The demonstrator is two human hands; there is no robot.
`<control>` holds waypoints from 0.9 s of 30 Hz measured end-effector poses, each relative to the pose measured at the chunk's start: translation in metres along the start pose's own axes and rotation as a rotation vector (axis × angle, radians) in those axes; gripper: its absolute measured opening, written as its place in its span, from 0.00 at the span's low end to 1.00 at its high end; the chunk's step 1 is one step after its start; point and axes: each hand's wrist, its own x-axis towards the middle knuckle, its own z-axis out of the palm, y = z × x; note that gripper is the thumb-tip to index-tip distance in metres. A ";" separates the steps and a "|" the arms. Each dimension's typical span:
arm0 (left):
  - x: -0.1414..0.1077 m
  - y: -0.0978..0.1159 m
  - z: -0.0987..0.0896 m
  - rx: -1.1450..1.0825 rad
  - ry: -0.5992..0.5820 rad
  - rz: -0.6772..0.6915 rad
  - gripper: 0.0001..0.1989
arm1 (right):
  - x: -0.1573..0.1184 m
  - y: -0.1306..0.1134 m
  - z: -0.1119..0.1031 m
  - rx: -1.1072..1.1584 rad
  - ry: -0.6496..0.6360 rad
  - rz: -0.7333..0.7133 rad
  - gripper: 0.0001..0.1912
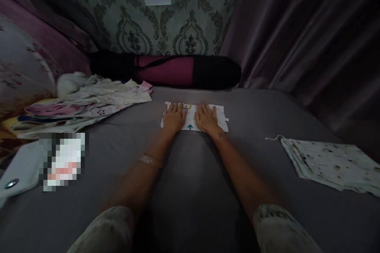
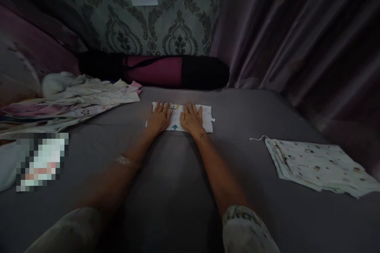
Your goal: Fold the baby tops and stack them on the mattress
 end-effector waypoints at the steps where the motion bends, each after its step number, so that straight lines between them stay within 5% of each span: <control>1: 0.000 -0.003 0.000 0.000 -0.012 -0.017 0.30 | 0.000 0.002 0.000 -0.011 0.005 0.025 0.30; 5: 0.001 -0.013 0.009 -0.040 -0.140 -0.066 0.32 | -0.001 0.009 0.006 -0.010 -0.032 0.056 0.30; 12: 0.001 -0.015 0.006 -0.126 -0.173 -0.049 0.31 | -0.001 0.012 0.002 0.048 -0.033 0.051 0.30; 18: 0.013 -0.059 -0.032 -0.357 -0.221 -0.225 0.27 | 0.000 0.036 -0.007 0.057 0.069 0.203 0.31; 23: -0.003 -0.104 -0.074 -0.434 -0.457 -0.289 0.22 | -0.001 0.050 0.005 0.055 0.013 0.207 0.33; 27: -0.013 -0.105 -0.086 -0.513 -0.629 -0.266 0.18 | -0.001 0.050 0.008 0.059 0.043 0.184 0.33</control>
